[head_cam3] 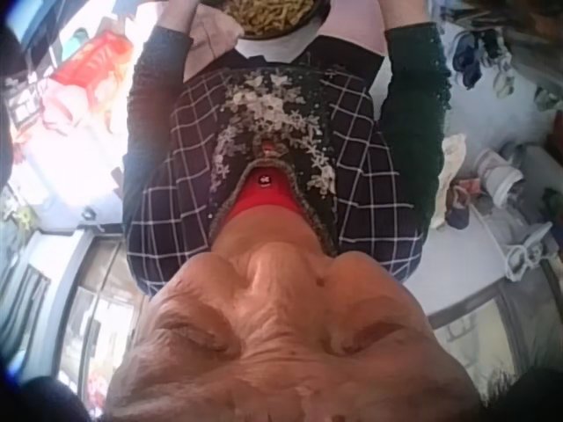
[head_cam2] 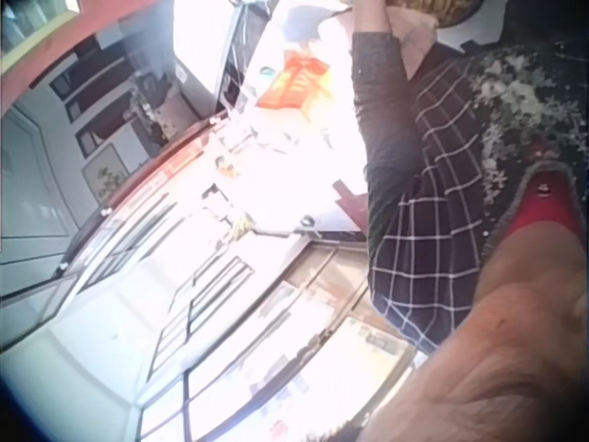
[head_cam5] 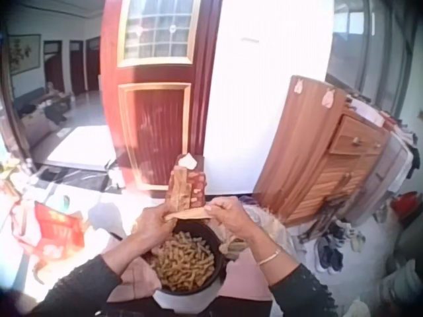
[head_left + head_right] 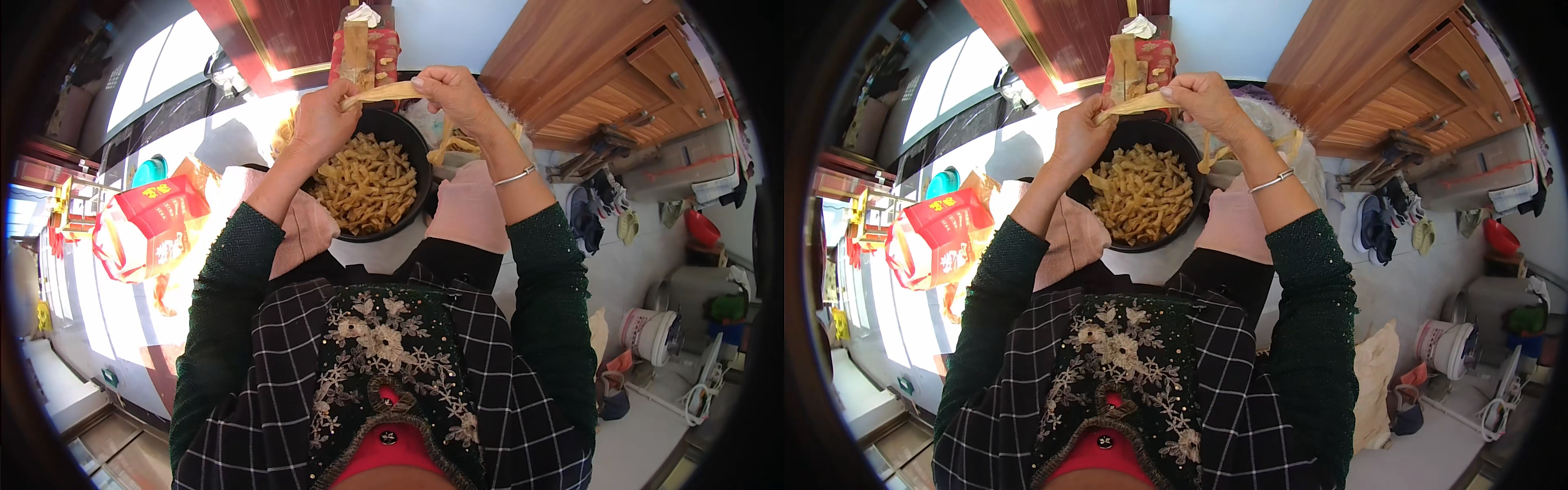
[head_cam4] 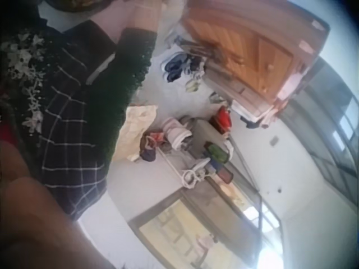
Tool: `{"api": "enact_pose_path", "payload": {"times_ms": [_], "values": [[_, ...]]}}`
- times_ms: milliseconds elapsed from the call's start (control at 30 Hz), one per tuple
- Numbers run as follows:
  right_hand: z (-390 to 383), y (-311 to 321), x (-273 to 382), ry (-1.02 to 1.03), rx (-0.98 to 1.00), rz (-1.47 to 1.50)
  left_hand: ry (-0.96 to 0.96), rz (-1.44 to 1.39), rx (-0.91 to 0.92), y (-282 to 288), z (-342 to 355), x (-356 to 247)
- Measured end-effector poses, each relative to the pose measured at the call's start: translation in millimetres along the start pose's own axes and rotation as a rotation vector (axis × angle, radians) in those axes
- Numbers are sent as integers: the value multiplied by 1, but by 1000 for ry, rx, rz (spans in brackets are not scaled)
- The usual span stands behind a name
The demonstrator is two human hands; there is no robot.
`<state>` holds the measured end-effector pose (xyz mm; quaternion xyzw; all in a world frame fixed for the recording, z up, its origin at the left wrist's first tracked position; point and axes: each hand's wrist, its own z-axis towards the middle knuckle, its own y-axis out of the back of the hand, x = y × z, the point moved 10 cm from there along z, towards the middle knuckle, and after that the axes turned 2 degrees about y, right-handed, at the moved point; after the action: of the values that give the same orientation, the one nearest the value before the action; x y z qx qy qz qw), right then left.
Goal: The person tears dried, light-brown food strips by hand into smaller pieces and places them into a black bowl. The person repeatedly picks up strips, tears them, and drops the pieces into the bowl, accumulating a pile of torn pieces.
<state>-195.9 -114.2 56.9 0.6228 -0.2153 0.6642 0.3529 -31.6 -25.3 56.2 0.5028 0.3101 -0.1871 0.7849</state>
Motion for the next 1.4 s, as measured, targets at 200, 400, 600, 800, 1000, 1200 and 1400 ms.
{"api": "enact_pose_path", "payload": {"times_ms": [200,400,600,800,1000,1200,1400], "values": [[-17,136,-9,-138,-322,-822,205,105,101,-8,-5,70],[2,41,-28,40,-121,-600,-218,274,168,-49,-18,-10],[-5,-69,-62,-410,362,325,-107,214,88,-36,6,-24],[27,-6,-45,-183,326,486,331,-2,218,-64,-11,100],[63,44,-10,146,223,874,477,539,909,-185,-106,164],[83,32,-29,221,273,1034,462,390,815,-251,-99,176],[91,23,-62,78,170,1023,221,242,495,-237,-49,140]]}}
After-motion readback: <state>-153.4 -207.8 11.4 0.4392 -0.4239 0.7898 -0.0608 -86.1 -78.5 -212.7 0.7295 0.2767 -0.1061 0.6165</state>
